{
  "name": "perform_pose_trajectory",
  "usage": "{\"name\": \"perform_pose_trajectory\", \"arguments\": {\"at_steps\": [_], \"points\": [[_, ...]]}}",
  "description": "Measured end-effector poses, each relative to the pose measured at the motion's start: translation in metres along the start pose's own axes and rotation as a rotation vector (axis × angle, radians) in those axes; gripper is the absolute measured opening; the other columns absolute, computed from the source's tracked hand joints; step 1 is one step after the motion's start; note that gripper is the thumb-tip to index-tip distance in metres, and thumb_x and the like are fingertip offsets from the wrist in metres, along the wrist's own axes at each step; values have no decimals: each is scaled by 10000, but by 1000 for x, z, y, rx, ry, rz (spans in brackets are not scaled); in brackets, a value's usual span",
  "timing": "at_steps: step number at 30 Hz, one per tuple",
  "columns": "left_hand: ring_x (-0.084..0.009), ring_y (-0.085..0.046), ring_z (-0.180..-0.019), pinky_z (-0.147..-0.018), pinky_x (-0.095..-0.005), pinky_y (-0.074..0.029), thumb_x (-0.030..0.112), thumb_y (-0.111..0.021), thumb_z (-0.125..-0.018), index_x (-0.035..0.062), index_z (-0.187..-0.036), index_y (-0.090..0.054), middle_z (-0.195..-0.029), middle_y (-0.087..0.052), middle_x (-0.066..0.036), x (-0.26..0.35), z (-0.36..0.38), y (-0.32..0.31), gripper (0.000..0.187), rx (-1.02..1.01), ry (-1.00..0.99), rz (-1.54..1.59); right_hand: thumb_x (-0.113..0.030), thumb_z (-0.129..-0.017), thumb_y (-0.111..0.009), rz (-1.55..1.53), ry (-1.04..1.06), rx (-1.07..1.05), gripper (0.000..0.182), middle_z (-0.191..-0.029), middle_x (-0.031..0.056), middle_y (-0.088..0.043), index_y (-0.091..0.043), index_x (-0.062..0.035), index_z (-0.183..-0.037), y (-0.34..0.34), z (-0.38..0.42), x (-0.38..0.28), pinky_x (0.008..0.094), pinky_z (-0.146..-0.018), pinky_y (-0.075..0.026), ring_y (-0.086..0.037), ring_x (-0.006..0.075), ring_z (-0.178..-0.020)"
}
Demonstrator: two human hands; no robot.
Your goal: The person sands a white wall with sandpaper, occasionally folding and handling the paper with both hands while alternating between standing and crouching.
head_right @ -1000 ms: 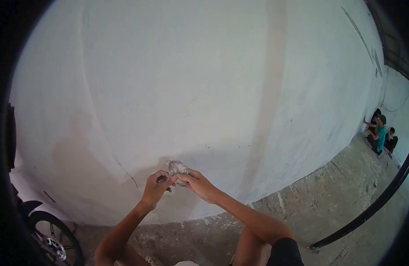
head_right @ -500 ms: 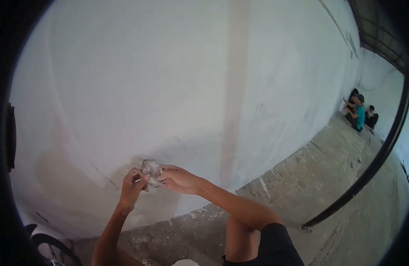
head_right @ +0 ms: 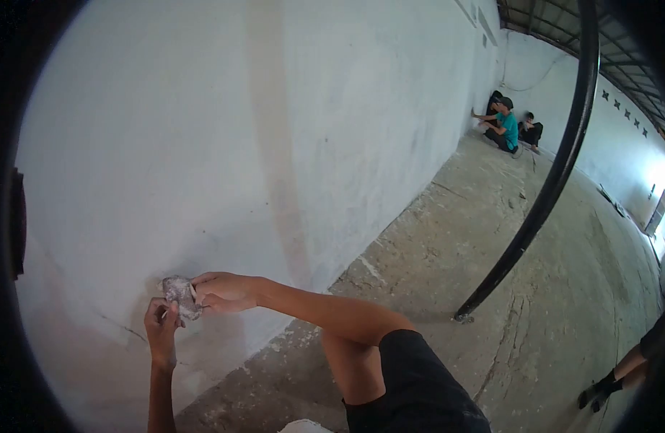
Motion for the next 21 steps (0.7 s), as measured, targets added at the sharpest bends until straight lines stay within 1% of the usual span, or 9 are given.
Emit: {"name": "perform_pose_trajectory", "arguments": {"at_steps": [5,7,9,11,12,14,15,18,21], "points": [[-87,-492,-647,-596,-248,-422,140,-699,-909,60,-851,-531,-738,-517,3,-6,-2,-4,194,49,26,-15,-31,-892,-496,-3,-4,55,236,-1070,15,-604,-584,-33,-1111,19,3,6,303,-955,-462,-570,118,-1025],[-83,-499,-649,-591,-242,-420,149,-706,-906,48,-861,-552,-735,-519,6,-5,-3,-3,189,40,-14,-80,-25,-890,-494,-20,1,145,277,-1115,28,-606,-576,-31,-1155,36,-1,16,317,-954,-471,-578,139,-1045],[-78,-506,-652,-583,-237,-418,144,-719,-898,38,-884,-572,-741,-522,7,-9,-4,0,182,36,-17,-94,-25,-894,-493,-75,8,181,292,-1162,58,-599,-559,-17,-1179,14,4,5,338,-960,-478,-580,166,-1086],[-72,-514,-655,-579,-234,-428,126,-738,-880,28,-904,-584,-749,-529,8,-6,-3,-4,184,58,-24,-30,-20,-910,-480,-57,13,178,431,-1266,113,-573,-472,42,-1337,30,0,13,383,-1066,-435,-569,217,-1166],[-72,-514,-655,-579,-234,-428,126,-738,-880,28,-904,-584,-749,-529,8,-6,-1,-3,184,97,-24,-42,-20,-910,-480,-59,-12,145,431,-1266,113,-573,-472,42,-1337,25,-1,13,383,-1066,-435,-569,217,-1166],[-74,-529,-682,-591,-237,-456,111,-744,-872,13,-972,-609,-765,-546,2,-6,-2,-5,195,65,9,33,-30,-914,-481,-109,10,254,373,-1249,99,-568,-502,30,-1283,19,2,7,357,-1010,-454,-555,194,-1156],[-74,-529,-682,-591,-237,-456,111,-744,-872,13,-972,-609,-765,-546,2,-6,-3,-5,195,89,8,30,-30,-914,-481,-108,-6,237,373,-1249,99,-568,-502,30,-1283,20,0,6,357,-1010,-454,-555,194,-1156],[-81,-550,-736,-612,-241,-485,140,-752,-872,1,-1089,-621,-780,-567,-8,-9,0,-2,289,74,10,-5,-37,-928,-478,-95,-5,229,407,-1282,96,-554,-469,35,-1329,18,-2,7,360,-1031,-440,-548,195,-1169],[-76,-545,-726,-610,-238,-479,155,-752,-876,-6,-1134,-617,-777,-568,-6,-4,2,-2,333,102,30,-30,-67,-955,-484,-69,2,223,423,-1288,97,-553,-438,39,-1362,13,-4,4,365,-1044,-433,-542,195,-1178]]}}
Point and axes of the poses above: each hand's wrist, its own z-axis away from the middle knuckle, its own y-axis out of the back of the hand, x = y × z, the point moved 4 cm from there along -z, towards the middle knuckle
